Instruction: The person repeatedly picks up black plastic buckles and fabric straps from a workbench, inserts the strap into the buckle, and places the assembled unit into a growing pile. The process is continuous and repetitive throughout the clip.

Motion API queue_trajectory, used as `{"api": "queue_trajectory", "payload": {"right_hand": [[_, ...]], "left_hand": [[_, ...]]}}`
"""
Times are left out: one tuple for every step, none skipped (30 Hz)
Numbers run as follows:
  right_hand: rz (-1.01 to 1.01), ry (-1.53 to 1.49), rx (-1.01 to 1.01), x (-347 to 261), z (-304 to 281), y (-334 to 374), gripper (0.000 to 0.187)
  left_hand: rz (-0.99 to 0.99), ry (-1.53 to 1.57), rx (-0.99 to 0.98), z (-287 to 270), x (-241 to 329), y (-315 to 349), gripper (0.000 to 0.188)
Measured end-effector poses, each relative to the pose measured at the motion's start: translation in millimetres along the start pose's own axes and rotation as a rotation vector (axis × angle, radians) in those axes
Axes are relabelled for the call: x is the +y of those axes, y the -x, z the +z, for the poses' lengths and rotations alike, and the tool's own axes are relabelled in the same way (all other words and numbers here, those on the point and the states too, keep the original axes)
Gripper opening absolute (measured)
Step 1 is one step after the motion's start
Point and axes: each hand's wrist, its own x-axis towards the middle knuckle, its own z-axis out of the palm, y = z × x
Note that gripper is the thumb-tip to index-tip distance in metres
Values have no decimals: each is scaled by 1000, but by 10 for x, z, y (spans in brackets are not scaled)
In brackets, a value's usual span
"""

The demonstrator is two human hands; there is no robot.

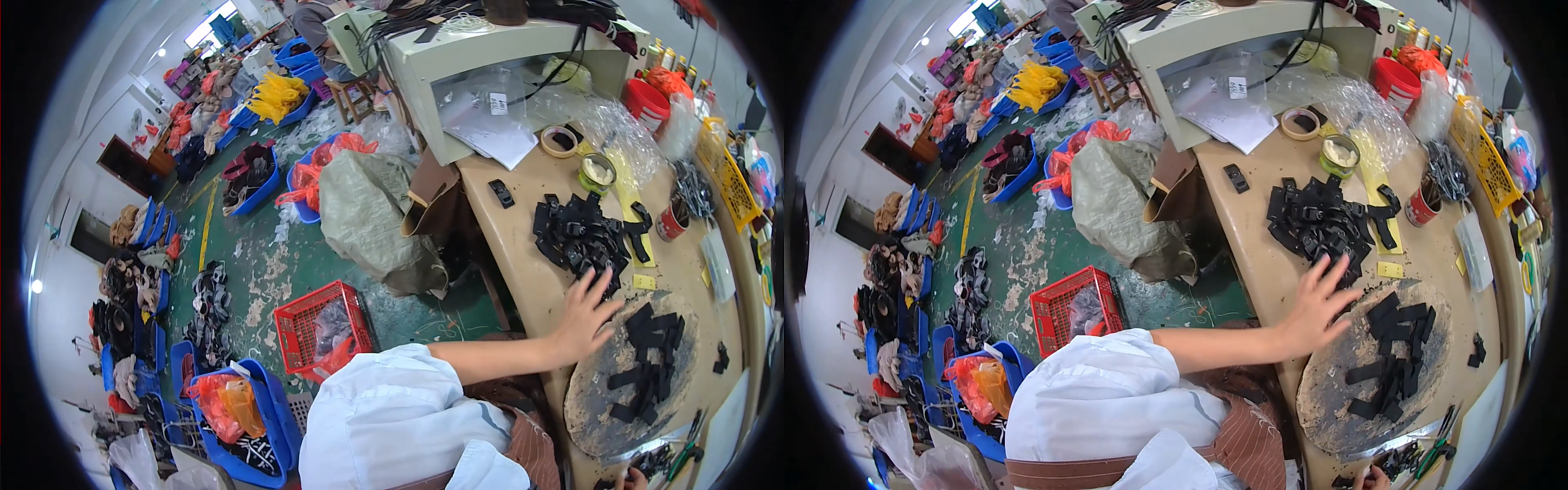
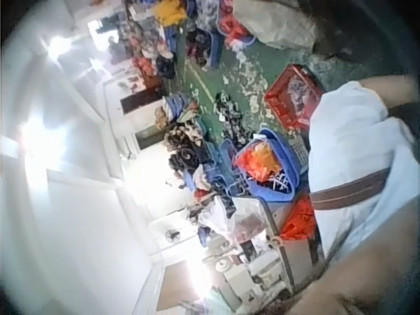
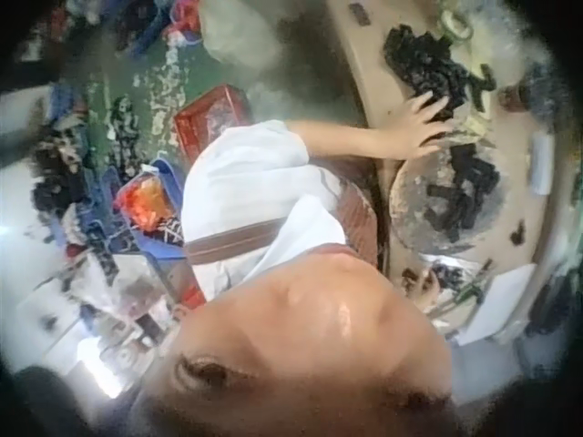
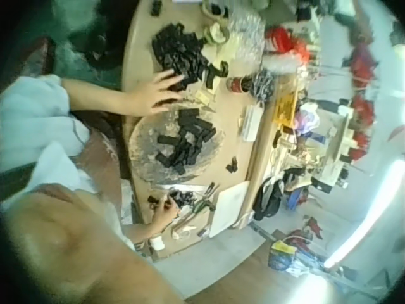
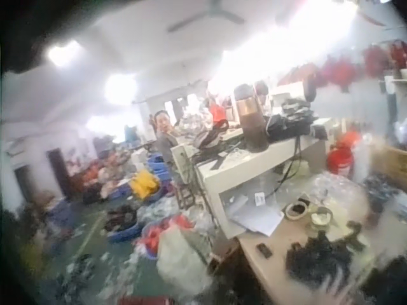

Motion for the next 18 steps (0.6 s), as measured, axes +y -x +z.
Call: {"api": "queue_trajectory", "payload": {"right_hand": [[-161,73,-31,-88,-57,81,31],[-316,149,-48,-183,-87,176,31],[-347,245,-40,-316,-86,245,31],[-374,338,-26,-517,-81,313,31],[-401,433,-14,-620,-77,337,31],[-306,358,-39,-564,-68,300,30],[-207,284,-64,-441,-45,238,29],[-110,206,-93,-350,-29,197,28],[-124,168,-88,-273,-27,187,24],[-91,138,-68,-281,-17,179,23],[-58,110,-47,-304,-10,172,23],[-24,81,-26,-311,-3,164,22],[-91,51,30,-277,30,151,21],[-146,95,93,-257,27,142,20],[-200,139,156,-250,12,129,20],[-254,184,220,-274,2,136,19],[-181,-50,207,-237,-6,101,17],[-172,-143,279,-251,16,91,14]], "left_hand": [[4,20,-39,-17,80,65,45],[4,47,-66,-5,136,114,46],[5,74,-94,-1,187,156,46],[14,105,-125,17,243,186,46],[44,119,-134,33,288,215,46],[61,153,-161,49,333,222,46],[77,191,-190,53,388,231,45],[90,224,-222,56,427,257,45],[116,239,-201,106,454,299,43],[120,267,-227,120,477,325,43],[125,296,-253,129,501,347,43],[129,325,-280,134,521,362,43],[128,358,-298,110,548,372,42],[115,417,-330,121,549,400,42],[102,477,-361,139,546,438,42],[89,537,-391,122,565,444,42],[-13,672,-547,111,581,433,43],[-118,805,-703,100,608,415,44]]}}
